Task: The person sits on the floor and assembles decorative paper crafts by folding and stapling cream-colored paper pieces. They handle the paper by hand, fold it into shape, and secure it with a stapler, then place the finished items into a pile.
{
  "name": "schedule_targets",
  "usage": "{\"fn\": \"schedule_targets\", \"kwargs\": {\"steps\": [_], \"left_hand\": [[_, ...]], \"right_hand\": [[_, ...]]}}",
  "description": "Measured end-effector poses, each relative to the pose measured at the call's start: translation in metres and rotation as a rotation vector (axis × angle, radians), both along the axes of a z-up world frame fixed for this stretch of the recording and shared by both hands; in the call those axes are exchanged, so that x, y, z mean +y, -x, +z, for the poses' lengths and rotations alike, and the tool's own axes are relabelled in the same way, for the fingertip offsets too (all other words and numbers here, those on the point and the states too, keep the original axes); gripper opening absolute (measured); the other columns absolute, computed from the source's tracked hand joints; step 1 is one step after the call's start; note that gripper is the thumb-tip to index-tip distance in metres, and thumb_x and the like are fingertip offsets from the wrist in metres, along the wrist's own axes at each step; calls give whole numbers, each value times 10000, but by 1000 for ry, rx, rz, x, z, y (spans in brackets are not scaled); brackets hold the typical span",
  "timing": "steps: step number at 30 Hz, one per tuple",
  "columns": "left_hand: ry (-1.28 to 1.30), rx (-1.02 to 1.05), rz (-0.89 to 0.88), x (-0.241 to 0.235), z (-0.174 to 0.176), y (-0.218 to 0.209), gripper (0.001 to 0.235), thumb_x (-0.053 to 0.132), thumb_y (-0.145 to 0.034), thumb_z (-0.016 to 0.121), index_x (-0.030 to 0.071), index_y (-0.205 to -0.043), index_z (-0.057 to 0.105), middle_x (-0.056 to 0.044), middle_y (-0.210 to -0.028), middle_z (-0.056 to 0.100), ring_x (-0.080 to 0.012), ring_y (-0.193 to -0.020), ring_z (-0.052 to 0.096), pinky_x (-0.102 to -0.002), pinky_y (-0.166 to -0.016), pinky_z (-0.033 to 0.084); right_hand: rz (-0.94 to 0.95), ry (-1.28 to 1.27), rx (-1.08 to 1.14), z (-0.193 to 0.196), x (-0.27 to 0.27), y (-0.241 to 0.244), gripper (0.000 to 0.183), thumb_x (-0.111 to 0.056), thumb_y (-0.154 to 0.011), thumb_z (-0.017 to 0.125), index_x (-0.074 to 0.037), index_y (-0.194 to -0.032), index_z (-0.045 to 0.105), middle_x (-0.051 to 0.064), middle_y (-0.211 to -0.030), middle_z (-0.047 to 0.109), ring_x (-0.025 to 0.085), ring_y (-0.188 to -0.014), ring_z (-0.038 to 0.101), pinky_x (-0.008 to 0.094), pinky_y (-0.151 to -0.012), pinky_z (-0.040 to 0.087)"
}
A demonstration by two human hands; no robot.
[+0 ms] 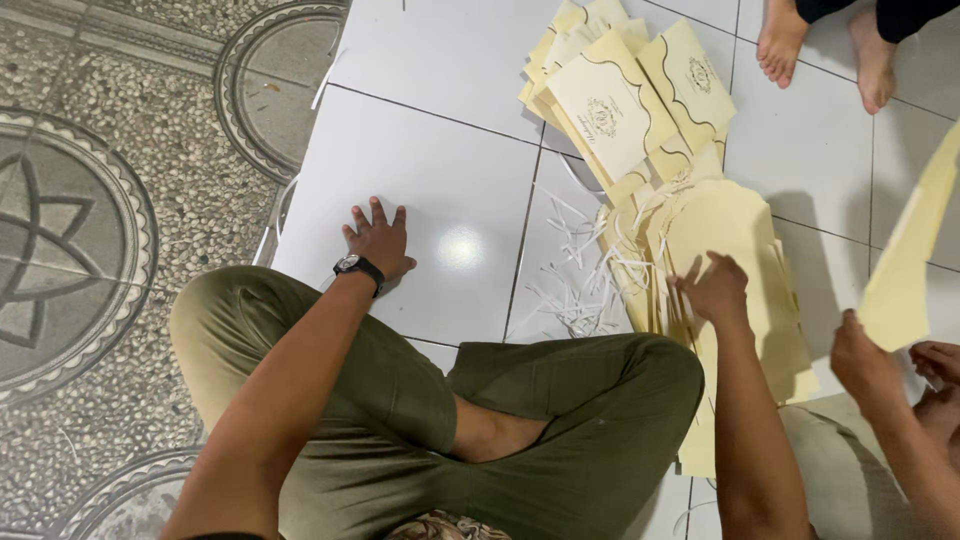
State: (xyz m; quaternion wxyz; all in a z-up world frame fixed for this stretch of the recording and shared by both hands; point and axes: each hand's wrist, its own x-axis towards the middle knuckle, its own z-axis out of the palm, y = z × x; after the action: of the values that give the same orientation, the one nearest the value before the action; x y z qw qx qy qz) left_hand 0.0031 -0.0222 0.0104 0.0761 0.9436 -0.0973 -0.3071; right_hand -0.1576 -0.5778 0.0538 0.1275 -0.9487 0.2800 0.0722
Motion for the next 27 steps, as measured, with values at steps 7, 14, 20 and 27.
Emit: {"fn": "schedule_targets", "kwargs": {"steps": [7, 14, 20, 27], "left_hand": [[-26, -31, -29, 0, 8, 3, 993, 428, -907, 736, 140, -1685, 191, -297, -1713, 85, -568, -1541, 96, -727, -1201, 155], [23, -43, -14, 4, 8, 6, 970, 418, -917, 729, 137, -1683, 204, -289, -1716, 94, -561, -1545, 105, -717, -1207, 166], [18, -47, -9, 2, 4, 3, 957, 421, -918, 728, 139, -1681, 224, -288, -1714, 109, -565, -1541, 113, -725, -1198, 173], [290, -258, 38, 4, -41, -21, 579, 467, -993, 651, 140, -1468, 605, -142, -1494, 561, -363, -1461, 433, -550, -1183, 359]], "right_hand": [[138, 40, -90, -30, 6, 45, 366, -336, -959, 787, -33, -1161, 756, 226, -1183, 699, 454, -1183, 660, 567, -971, 548], [-81, -151, -327, -32, -6, 30, 206, -286, -938, 842, -137, -1025, 731, 102, -951, 722, 329, -968, 707, 433, -798, 561], [-65, -427, -682, 41, 41, 3, 62, -63, -1058, 692, -58, -1102, 647, 47, -920, 612, 176, -841, 540, 344, -760, 454], [247, -620, -825, 123, 159, -43, 140, 38, -1026, 682, -67, -1116, 665, 34, -903, 625, 116, -877, 564, 283, -816, 486]]}}
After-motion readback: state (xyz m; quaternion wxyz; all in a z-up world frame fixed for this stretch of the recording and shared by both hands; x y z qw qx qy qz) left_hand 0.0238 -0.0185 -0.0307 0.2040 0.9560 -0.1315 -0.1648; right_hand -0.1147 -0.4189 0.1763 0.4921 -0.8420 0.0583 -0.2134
